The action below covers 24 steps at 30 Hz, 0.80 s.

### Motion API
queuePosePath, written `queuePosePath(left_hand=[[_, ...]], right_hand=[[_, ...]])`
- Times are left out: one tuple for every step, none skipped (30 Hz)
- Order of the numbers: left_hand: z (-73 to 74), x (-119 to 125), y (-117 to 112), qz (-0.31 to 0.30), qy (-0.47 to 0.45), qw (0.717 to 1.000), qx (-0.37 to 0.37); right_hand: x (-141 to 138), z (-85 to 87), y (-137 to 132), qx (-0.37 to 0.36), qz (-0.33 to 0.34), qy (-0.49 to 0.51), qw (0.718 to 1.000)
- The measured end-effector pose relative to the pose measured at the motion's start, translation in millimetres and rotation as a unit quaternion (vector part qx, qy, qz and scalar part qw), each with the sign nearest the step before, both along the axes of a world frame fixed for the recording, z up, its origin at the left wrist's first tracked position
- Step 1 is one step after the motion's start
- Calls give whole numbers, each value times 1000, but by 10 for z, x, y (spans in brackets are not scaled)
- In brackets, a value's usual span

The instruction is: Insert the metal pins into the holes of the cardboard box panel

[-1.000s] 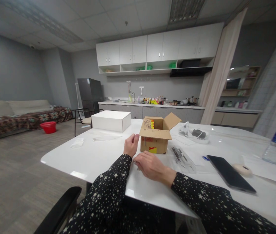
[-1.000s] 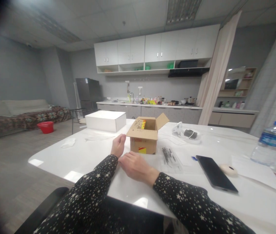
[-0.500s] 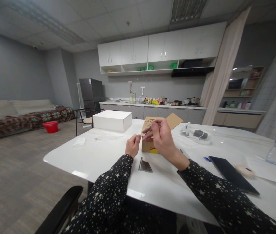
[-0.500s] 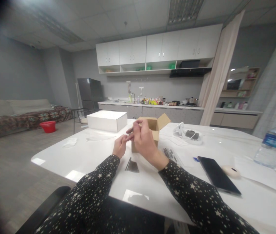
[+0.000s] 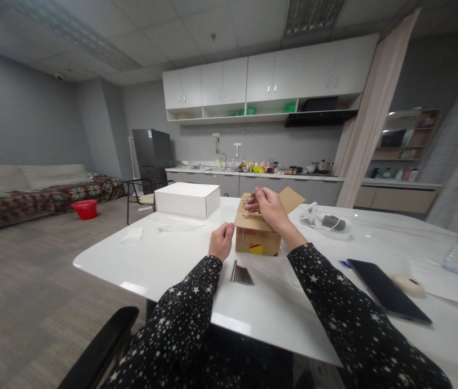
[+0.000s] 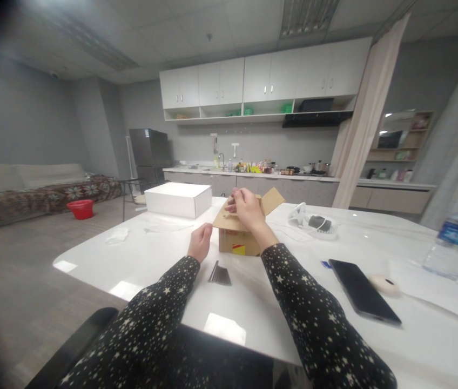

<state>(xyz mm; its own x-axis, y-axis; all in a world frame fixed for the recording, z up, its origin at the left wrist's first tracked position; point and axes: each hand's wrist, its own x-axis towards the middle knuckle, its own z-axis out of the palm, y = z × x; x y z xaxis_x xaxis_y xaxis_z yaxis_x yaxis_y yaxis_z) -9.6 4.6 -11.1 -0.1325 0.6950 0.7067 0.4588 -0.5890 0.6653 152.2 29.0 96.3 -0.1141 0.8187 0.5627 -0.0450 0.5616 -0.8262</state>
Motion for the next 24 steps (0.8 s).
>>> queuePosePath(left_hand=[[-2,1,-2,-2,0,1000,1],[-5,3,-3,-3,-1,1000,2],[-7,4,-6,-5,-1,1000,3],[-9,6,-8,-5,-2,1000,3],[-10,8,-11,-4,-2,1000,2],[-11,9,-14,-4,-1,1000,0],[-12,11,-16,-3,1,1000,-2],[-12,12,-19,-3,2,1000,-5],[-12,12,-21,-3,3,1000,-7],[-13,12,-23,-3,3,1000,-7],[-13,12,-24,-3,4,1000,-7],[-14,11,-26,-3,6,1000,-7],[-15,10,-27,-3,7,1000,-6],[-16,8,-27,-3,9,1000,-5],[-19,6,-27,-2,10,1000,-5],[-21,5,-26,-2,11,1000,-4],[-23,3,-25,-2,12,1000,-2],[-25,2,-23,-3,14,1000,-2],[-27,0,-21,-3,15,1000,-1],[-28,0,-19,-3,17,1000,0],[-28,-1,-18,-3,19,1000,0],[-28,-1,-17,-3,20,1000,0],[-28,-1,-17,-2,22,1000,0],[-29,-1,-18,-1,24,1000,0]], right_hand=[[4,-2,3,-11,2,1,1000],[9,0,4,-23,4,3,1000],[13,2,3,-33,6,5,999],[16,4,3,-41,9,8,999],[18,3,4,-46,11,10,999],[21,-1,8,-48,12,11,999],[23,-8,16,-47,11,10,999],[27,-18,27,-44,9,5,999],[33,-30,40,-40,6,-1,999],[40,-43,55,-36,4,-11,999],[49,-54,70,-32,3,-22,999],[59,-62,83,-30,2,-33,999],[69,-65,93,-29,1,-41,999],[79,-64,98,-29,1,-43,999],[87,-60,97,-29,1,-39,999],[94,-52,92,-29,3,-30,999],[99,-43,83,-30,7,-17,999],[102,-34,71,-31,13,-4,999],[103,-27,57,-37,21,6,999],[102,-23,45,-45,31,11,998],[101,-22,34,-55,38,12,998],[99,-24,25,-64,44,11,997],[97,-27,20,-72,48,10,996],[95,-33,17,-78,50,8,996]])
